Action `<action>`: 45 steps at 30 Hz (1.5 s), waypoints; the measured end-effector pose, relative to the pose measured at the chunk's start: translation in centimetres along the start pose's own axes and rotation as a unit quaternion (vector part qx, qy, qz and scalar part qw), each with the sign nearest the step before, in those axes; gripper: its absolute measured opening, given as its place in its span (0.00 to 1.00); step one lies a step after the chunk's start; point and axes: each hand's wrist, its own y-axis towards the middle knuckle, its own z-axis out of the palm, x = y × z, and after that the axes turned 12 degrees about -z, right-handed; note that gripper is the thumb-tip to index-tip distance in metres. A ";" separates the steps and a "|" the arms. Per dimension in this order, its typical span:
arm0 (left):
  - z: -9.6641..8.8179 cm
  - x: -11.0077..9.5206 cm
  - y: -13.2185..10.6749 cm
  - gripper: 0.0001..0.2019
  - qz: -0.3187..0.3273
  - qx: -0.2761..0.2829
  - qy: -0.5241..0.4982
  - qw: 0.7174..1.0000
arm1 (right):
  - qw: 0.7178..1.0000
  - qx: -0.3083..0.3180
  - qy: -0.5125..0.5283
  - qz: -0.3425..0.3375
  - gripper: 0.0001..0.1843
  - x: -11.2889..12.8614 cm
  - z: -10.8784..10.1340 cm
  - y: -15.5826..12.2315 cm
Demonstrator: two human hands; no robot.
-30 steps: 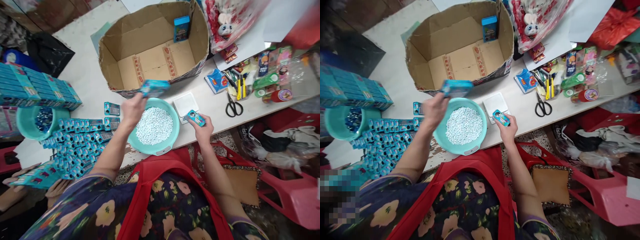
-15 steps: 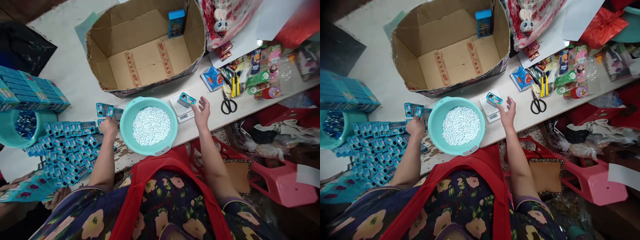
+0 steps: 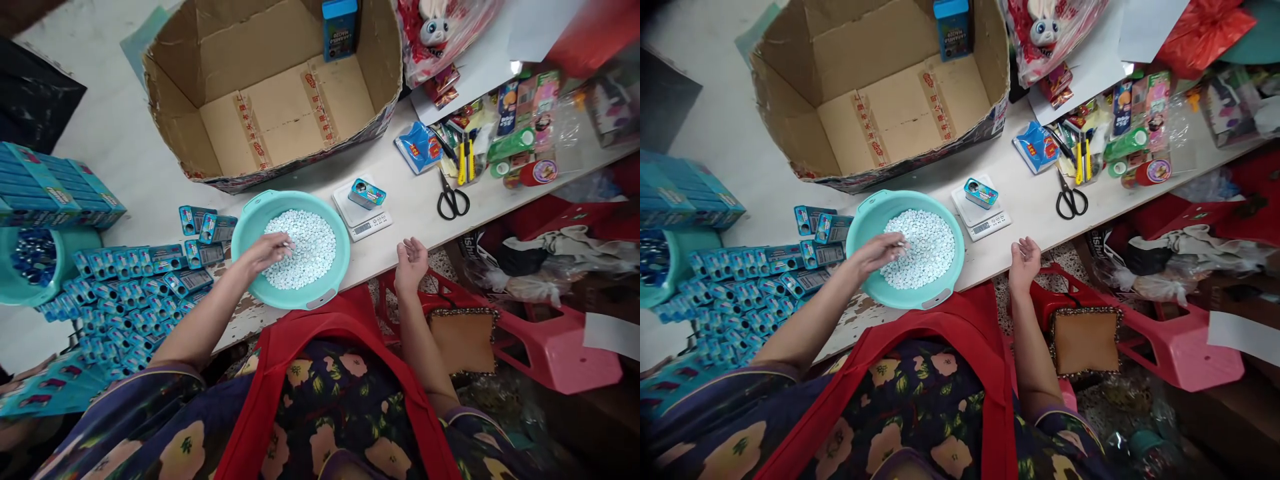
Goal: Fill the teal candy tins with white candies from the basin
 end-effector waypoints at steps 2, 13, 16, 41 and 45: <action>1.8 0.2 1.8 0.09 -0.052 0.039 0.086 0.994 | 1.000 0.008 0.010 0.002 0.29 0.2 0.2 0.0; 12.8 -13.4 3.7 0.11 0.363 -0.120 0.630 0.676 | 0.998 0.019 0.050 0.041 0.27 -1.3 -0.9 -1.2; 14.8 -14.5 5.1 0.14 0.386 -0.149 0.671 0.616 | 0.997 0.021 0.055 0.050 0.27 -1.5 -1.2 -1.2; 11.0 -40.8 18.3 0.46 0.308 -0.412 0.529 0.675 | 0.981 -0.056 -0.006 0.186 0.30 -5.3 -6.4 -0.6; 10.4 -40.8 20.6 0.43 0.257 -0.414 0.533 0.692 | 0.978 -0.066 -0.045 0.193 0.29 -5.1 -7.4 -0.1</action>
